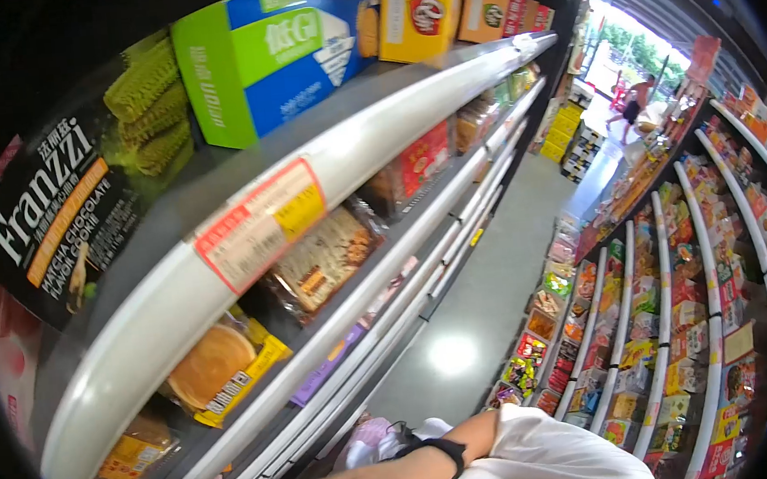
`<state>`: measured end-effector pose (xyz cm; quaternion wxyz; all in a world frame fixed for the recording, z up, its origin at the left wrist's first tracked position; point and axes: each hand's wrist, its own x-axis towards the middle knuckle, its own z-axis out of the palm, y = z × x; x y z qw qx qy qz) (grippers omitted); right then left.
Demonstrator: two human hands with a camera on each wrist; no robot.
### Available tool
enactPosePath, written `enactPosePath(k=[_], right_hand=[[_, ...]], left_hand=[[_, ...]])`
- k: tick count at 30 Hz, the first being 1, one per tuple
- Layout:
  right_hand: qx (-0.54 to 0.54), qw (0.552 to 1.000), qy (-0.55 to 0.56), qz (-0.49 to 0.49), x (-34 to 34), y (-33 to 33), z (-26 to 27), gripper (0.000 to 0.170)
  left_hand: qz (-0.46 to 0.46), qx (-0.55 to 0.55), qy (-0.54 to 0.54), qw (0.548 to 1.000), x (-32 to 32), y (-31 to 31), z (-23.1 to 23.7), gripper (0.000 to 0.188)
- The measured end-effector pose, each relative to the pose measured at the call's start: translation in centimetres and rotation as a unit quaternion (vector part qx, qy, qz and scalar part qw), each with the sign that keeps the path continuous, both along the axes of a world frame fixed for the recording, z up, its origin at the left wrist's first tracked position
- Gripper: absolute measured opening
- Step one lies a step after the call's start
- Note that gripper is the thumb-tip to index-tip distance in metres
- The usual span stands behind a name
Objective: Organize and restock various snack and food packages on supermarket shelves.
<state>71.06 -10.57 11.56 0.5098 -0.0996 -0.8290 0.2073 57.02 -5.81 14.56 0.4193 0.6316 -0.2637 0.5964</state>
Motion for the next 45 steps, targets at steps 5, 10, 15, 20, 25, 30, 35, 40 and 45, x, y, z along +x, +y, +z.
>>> enactPosePath(k=[5,10,15,20,25,30,35,40,45], right_hand=[[0.007,0.985,-0.04,-0.171,5.4,3.4,-2.5,0.049],[-0.002,0.922,-0.064,-0.381,9.4,6.0,-1.4,0.033],[-0.018,0.811,0.009,-0.585,13.1,8.7,-2.6,0.04],[-0.094,0.837,-0.026,-0.539,14.8,10.6,-3.6,0.024],[-0.217,0.819,-0.196,-0.493,16.4,8.9,-6.9,0.023],[-0.23,0.848,-0.206,-0.432,16.7,8.7,-6.0,0.023],[-0.149,0.899,-0.212,-0.353,16.3,9.2,-8.6,0.028],[0.08,0.818,-0.336,-0.46,17.4,9.6,-7.9,0.031],[-0.229,0.855,-0.133,-0.447,18.7,9.4,-6.5,0.037]], left_hand=[[0.148,-0.121,0.136,0.972,1.7,2.0,-1.9,0.008],[0.264,-0.07,0.323,0.906,2.8,4.3,-2.4,0.02],[0.482,-0.013,0.378,0.79,7.3,5.1,-3.4,0.024],[0.548,-0.014,0.404,0.732,10.8,6.2,-5.3,0.027],[0.437,-0.049,0.492,0.751,11.9,7.1,-10.3,0.029],[0.38,-0.168,0.445,0.794,12.8,7.1,-10.9,0.032],[0.405,-0.188,0.443,0.777,13.9,7.3,-10.7,0.032],[0.417,-0.195,0.447,0.767,18.2,9.0,-10.0,0.033],[0.39,-0.187,0.452,0.78,17.8,8.7,-9.9,0.034]])
